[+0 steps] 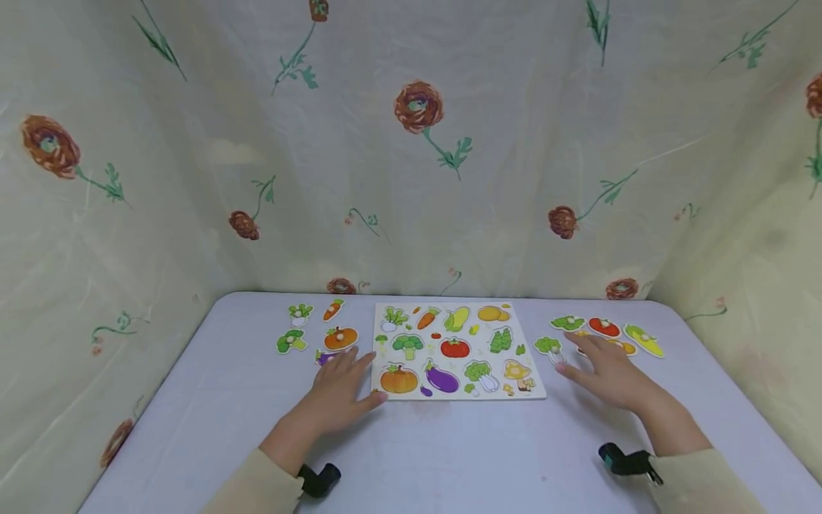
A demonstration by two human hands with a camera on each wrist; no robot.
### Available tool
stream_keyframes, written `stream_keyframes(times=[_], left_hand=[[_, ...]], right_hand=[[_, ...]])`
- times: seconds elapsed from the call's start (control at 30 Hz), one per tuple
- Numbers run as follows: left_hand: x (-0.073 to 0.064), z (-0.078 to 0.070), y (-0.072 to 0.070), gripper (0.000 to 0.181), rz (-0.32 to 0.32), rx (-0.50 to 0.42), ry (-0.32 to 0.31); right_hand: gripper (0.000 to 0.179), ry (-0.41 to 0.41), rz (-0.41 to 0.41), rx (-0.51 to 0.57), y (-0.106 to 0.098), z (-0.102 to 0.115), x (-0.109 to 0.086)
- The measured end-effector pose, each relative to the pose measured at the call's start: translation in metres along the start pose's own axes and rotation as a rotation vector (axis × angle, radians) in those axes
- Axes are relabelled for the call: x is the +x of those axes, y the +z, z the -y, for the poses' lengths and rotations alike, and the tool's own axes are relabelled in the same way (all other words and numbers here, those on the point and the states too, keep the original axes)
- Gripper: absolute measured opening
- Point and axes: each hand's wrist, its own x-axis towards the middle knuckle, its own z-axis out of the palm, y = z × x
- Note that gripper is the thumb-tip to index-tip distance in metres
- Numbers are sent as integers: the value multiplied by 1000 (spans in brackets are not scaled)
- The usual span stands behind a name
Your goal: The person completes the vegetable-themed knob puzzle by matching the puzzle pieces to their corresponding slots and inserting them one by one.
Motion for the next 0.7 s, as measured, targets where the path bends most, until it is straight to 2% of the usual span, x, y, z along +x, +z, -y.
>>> stream_keyframes(times=[0.2,0.47,0.7], left_hand=[[6,-4,4,78,9,-35,-9],[13,-10,4,74,28,-69,-64],[18,-10,7,75,34,-86,-62]], right_hand=[[78,11,-10,26,1,2,8],[64,39,-9,78,4,2,23],[57,52,12,124,6,-3,33]])
